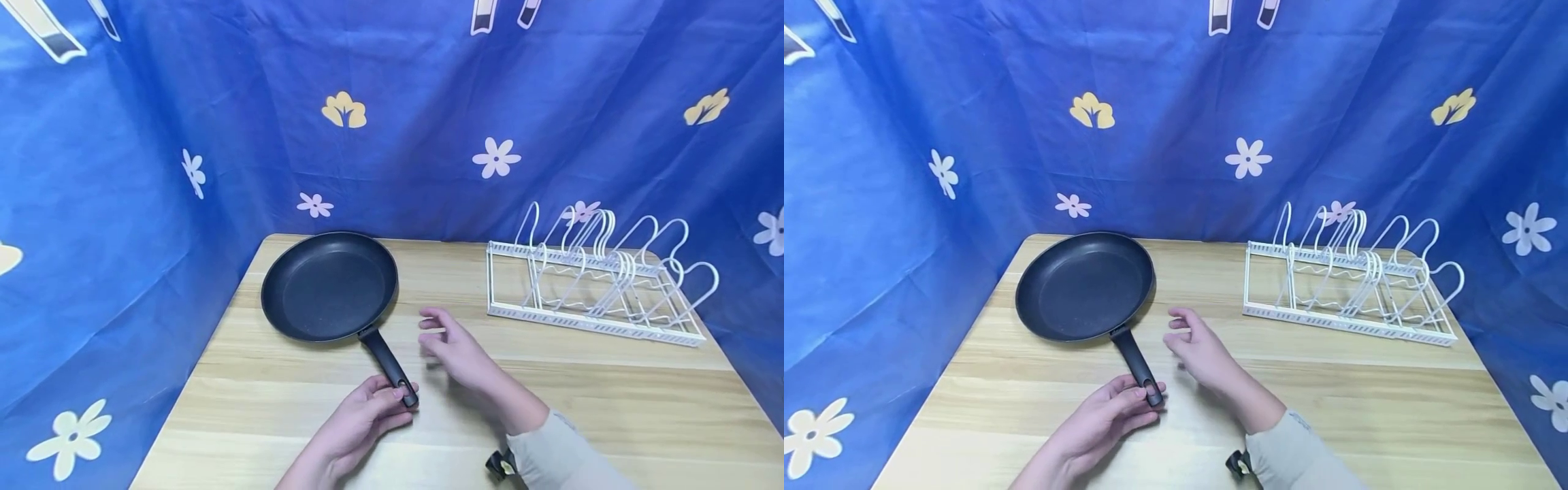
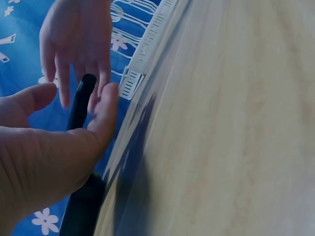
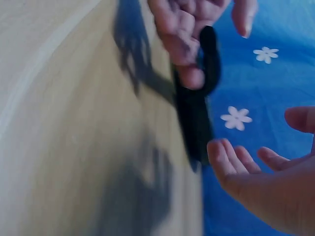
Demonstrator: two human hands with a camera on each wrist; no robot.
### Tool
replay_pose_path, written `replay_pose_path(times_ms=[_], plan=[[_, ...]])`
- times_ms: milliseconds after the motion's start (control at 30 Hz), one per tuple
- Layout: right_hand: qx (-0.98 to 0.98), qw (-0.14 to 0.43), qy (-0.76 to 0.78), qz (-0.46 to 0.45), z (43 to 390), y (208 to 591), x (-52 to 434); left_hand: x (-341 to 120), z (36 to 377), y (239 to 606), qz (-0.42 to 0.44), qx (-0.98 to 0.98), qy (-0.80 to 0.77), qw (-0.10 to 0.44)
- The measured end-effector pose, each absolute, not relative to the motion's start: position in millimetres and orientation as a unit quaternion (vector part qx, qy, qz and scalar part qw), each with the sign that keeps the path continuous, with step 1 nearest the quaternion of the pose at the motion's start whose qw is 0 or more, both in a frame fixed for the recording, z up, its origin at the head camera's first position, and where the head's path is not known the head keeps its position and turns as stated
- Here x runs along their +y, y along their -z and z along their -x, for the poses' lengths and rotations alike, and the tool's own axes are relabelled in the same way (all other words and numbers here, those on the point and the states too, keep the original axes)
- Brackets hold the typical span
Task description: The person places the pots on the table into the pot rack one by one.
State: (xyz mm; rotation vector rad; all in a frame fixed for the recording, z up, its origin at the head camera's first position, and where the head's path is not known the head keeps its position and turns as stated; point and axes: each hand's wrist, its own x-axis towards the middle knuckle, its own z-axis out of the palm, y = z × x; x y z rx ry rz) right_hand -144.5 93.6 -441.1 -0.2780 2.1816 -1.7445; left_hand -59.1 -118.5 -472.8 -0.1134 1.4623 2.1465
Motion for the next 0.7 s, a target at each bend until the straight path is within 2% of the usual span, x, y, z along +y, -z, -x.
replay_pose_path(times_ms=[100,367,600,700], plan=[[0.731,0.219,0.639,0.098,153.1,453.1,80.6,-116.3,61.5,475.4,0.037,0.518,-0.812,0.267],[0.686,0.3,0.654,0.111,166.6,469.1,53.0,-110.8,63.3,480.0,0.03,0.503,-0.824,0.259],[0.636,0.353,0.682,0.071,170.5,476.4,36.7,-110.2,62.3,479.1,0.025,0.5,-0.827,0.256],[0.587,0.394,0.705,0.056,170.8,478.2,31.4,-110.5,62.2,479.6,0.022,0.501,-0.827,0.254]])
